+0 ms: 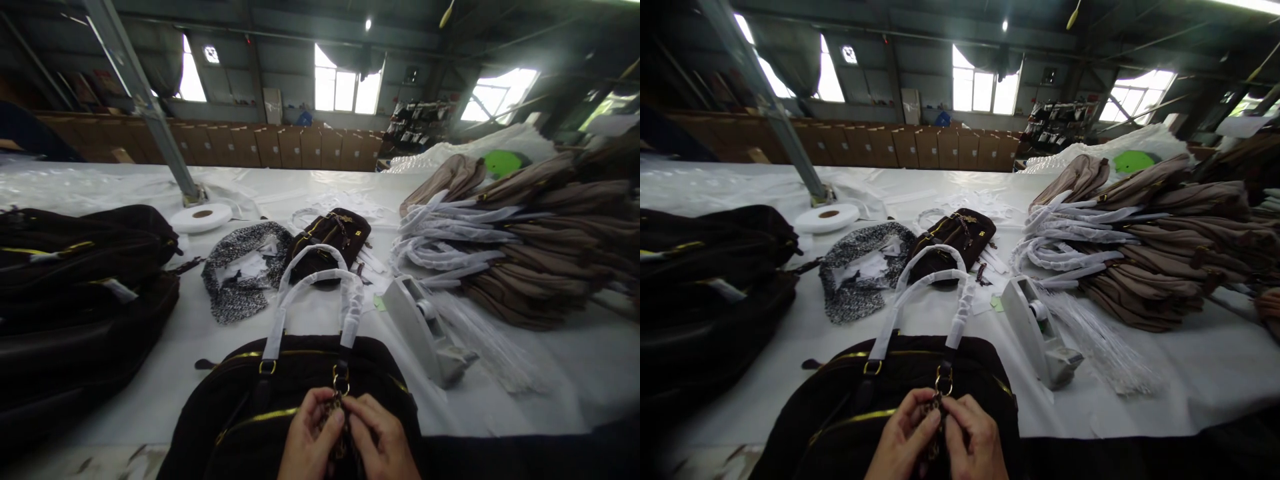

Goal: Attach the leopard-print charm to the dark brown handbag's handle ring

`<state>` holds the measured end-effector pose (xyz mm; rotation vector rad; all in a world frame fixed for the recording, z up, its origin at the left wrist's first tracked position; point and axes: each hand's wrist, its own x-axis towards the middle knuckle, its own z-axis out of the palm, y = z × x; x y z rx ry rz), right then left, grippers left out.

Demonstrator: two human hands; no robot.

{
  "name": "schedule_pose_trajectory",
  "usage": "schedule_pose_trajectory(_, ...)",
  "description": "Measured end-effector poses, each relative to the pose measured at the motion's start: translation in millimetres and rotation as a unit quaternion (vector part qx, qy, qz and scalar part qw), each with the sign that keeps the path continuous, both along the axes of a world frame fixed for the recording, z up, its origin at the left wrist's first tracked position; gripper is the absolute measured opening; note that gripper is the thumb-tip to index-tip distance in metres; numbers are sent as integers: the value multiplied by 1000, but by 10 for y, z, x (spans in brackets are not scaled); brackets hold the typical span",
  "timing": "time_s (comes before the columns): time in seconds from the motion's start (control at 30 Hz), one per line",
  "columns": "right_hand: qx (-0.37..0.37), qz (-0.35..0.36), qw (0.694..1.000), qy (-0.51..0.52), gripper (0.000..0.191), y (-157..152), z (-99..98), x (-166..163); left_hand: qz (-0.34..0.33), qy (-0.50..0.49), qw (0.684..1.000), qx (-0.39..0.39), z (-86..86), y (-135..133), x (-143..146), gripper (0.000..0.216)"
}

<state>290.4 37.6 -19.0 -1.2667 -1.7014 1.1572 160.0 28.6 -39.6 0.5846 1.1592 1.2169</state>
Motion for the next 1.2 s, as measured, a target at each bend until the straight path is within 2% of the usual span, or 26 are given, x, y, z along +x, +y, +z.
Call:
schedule_pose_trajectory(0.1, 0, -28, 999, -33, 35, -1, -31, 49, -19, 6, 1000, -15, 28, 8, -22, 40)
schedule_pose_trajectory(0.17, 54, -32, 995, -77, 36, -2, -54, 61, -16, -5, 1000, -14, 31, 11, -33, 41)
schedule_pose_trajectory(0.27, 169, 24, 970, -176, 37, 3, -56, 62, -9, -14, 1000, -26, 14, 9, -36, 43)
schedule_pose_trajectory(0.37, 214, 51, 948, -231, 41, 7, -23, 76, -9, -3, 999, -42, -20, 9, -28, 45)
schedule_pose_trajectory(0.53, 203, 42, 924, -320, 44, 8, 27, 104, -19, 8, 999, -39, -61, 21, -11, 46)
schedule_pose_trajectory(0.67, 227, 21, 918, -326, 44, 19, 35, 100, -16, 13, 999, -40, -71, 28, -18, 47)
schedule_pose_trajectory(0.83, 214, 36, 911, -351, 46, 22, 64, 85, -40, -34, 998, -39, -128, 43, -52, 41)
schedule_pose_trajectory(0.97, 187, 41, 904, -382, 45, 27, 110, 70, -31, -31, 998, -39, -180, 48, -51, 34)
schedule_pose_trajectory(1.13, 185, 34, 910, -369, 47, 31, 127, 20, -54, 13, 998, -17, -125, 50, -27, 35)
schedule_pose_trajectory(1.2, 196, 21, 927, -320, 42, 19, 141, 46, -82, 50, 995, -17, -96, 37, -15, 37)
